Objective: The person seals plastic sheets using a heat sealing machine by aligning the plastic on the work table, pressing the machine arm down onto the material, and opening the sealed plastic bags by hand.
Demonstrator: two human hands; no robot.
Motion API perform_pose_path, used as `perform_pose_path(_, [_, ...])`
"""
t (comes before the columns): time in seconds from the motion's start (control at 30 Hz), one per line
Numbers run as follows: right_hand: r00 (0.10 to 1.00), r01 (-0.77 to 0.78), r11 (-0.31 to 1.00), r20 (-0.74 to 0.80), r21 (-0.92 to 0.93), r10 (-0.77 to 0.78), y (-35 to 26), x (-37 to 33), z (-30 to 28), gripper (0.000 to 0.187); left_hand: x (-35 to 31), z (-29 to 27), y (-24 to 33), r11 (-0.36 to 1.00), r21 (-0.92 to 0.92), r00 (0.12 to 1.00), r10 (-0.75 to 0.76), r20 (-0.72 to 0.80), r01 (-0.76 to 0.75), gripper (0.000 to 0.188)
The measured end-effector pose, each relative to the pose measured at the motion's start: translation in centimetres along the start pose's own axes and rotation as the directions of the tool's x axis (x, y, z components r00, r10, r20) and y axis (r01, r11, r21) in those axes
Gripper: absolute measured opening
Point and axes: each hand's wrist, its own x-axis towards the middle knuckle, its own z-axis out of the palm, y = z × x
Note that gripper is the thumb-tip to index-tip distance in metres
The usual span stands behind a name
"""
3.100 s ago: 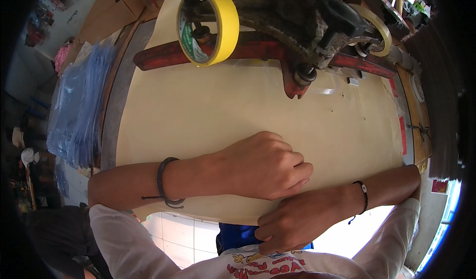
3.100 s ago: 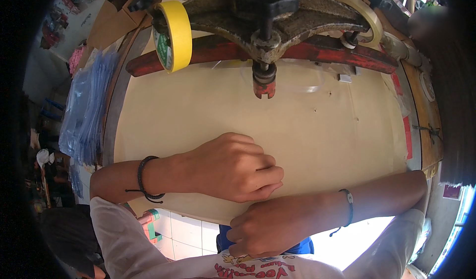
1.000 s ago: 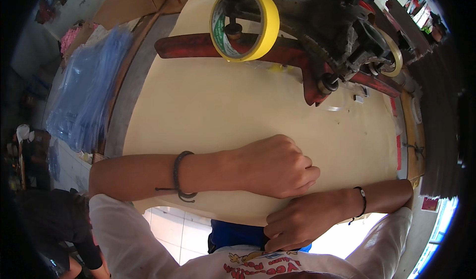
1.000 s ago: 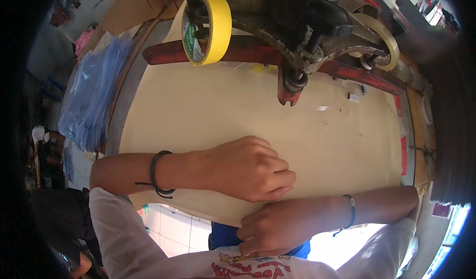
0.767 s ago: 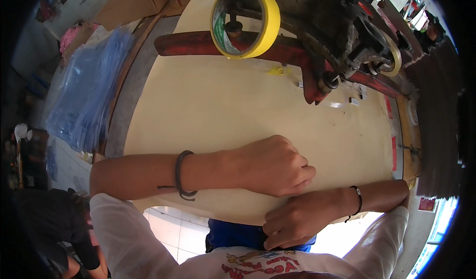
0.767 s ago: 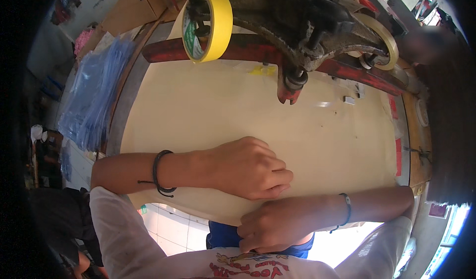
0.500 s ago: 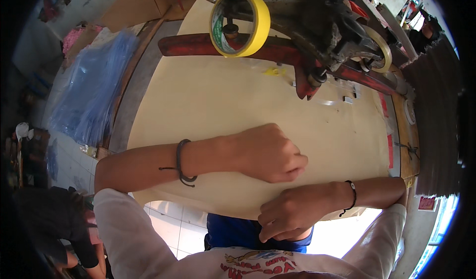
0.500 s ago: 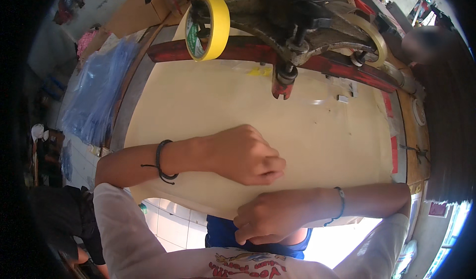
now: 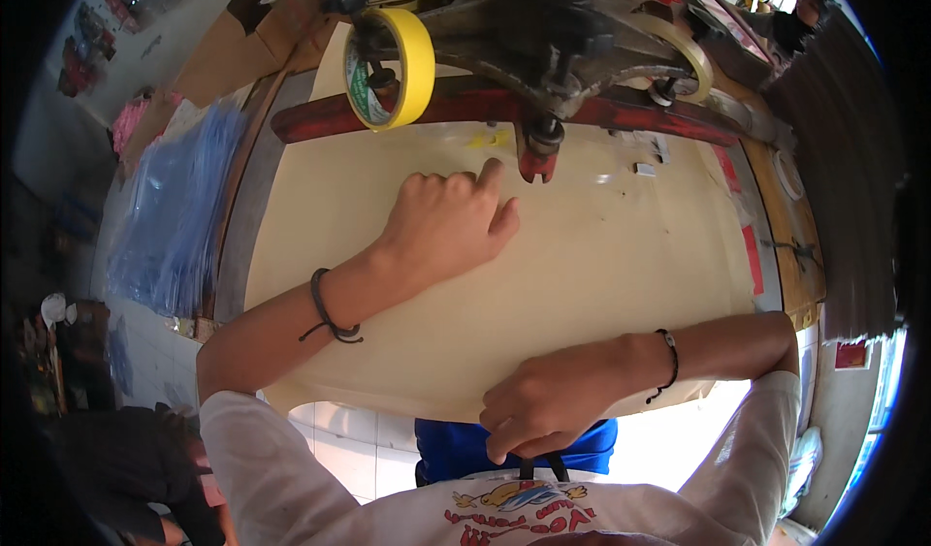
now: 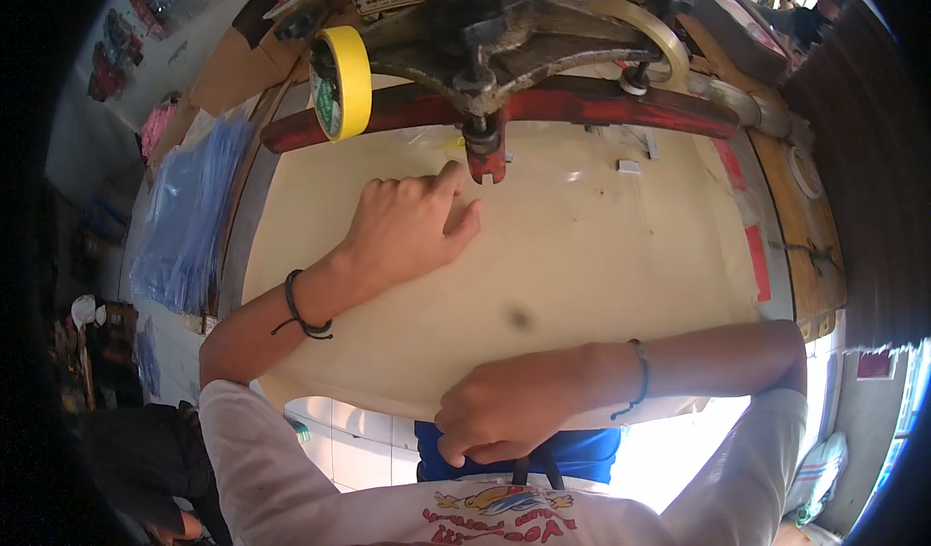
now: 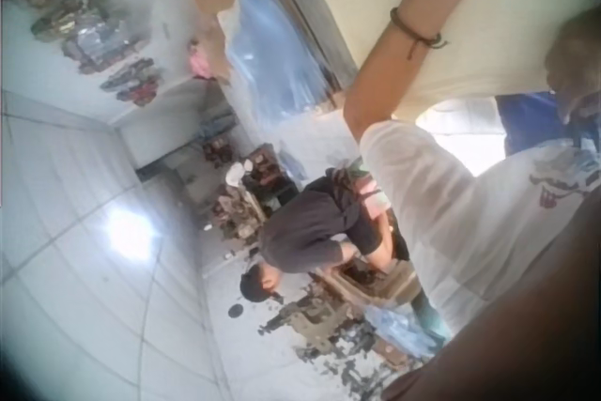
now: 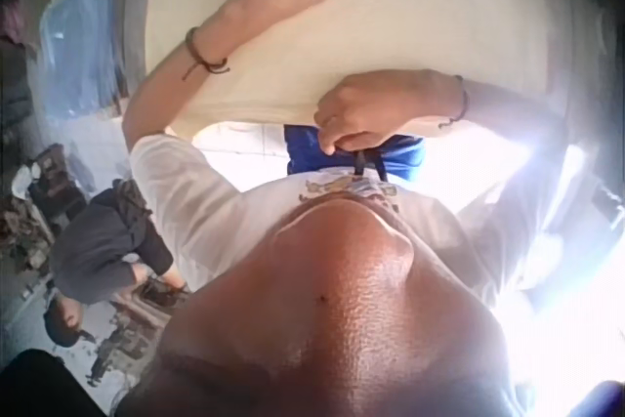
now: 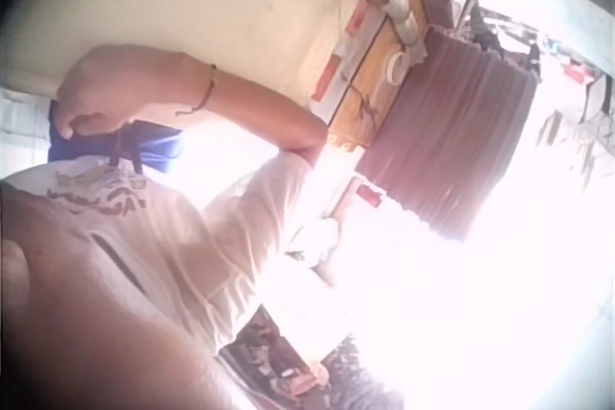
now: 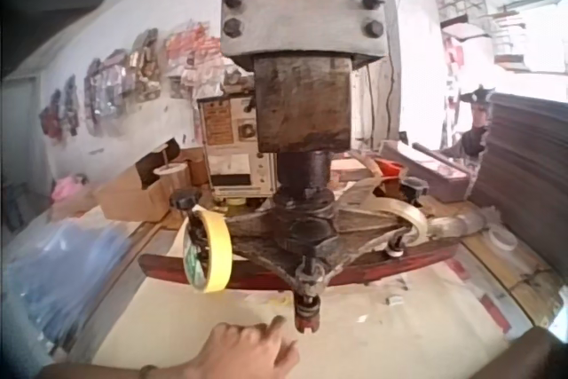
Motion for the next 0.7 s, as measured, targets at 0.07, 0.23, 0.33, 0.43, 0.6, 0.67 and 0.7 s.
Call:
perform_pose_path(0.07, [0.998,0.048,0.999,-0.032,-0.017,-0.048,0.2,0.1,0.2,0.006,0.3,0.1,-0.6,1.000,0.013,1.000,0.006,-0.022,-0.006,0.020])
perform_pose_path(0.23, [0.977,-0.037,0.944,-0.210,-0.328,-0.034,-0.6,-0.5,-2.0,0.011,1.0,0.5,-2.4,0.997,0.046,0.998,0.058,-0.024,-0.057,0.015])
perform_pose_path(0.33, [0.959,-0.222,0.857,-0.262,-0.465,0.106,-0.7,-2.2,-5.2,0.015,1.5,0.1,-3.3,0.973,0.031,0.972,0.229,-0.062,-0.227,0.015])
perform_pose_path(0.43, [0.904,-0.391,0.797,-0.356,-0.460,0.238,-1.3,-4.9,-8.3,0.020,1.1,-0.9,-4.4,0.939,0.062,0.922,0.345,-0.177,-0.339,0.014])
perform_pose_path(0.6, [0.690,-0.681,0.557,-0.671,-0.476,0.271,-5.3,-9.9,-11.2,0.024,1.4,-0.3,-3.8,0.932,0.220,0.932,0.326,-0.160,-0.288,0.016])
perform_pose_path(0.67, [0.575,-0.764,0.424,-0.812,-0.487,0.102,-5.6,-9.8,-11.6,0.024,1.1,0.3,-3.7,0.938,0.229,0.935,0.305,-0.181,-0.262,0.020])
perform_pose_path(0.7, [0.601,-0.772,0.341,-0.791,-0.537,0.117,-5.6,-9.8,-11.7,0.023,1.1,0.5,-4.1,0.941,0.250,0.936,0.284,-0.206,-0.230,0.024])
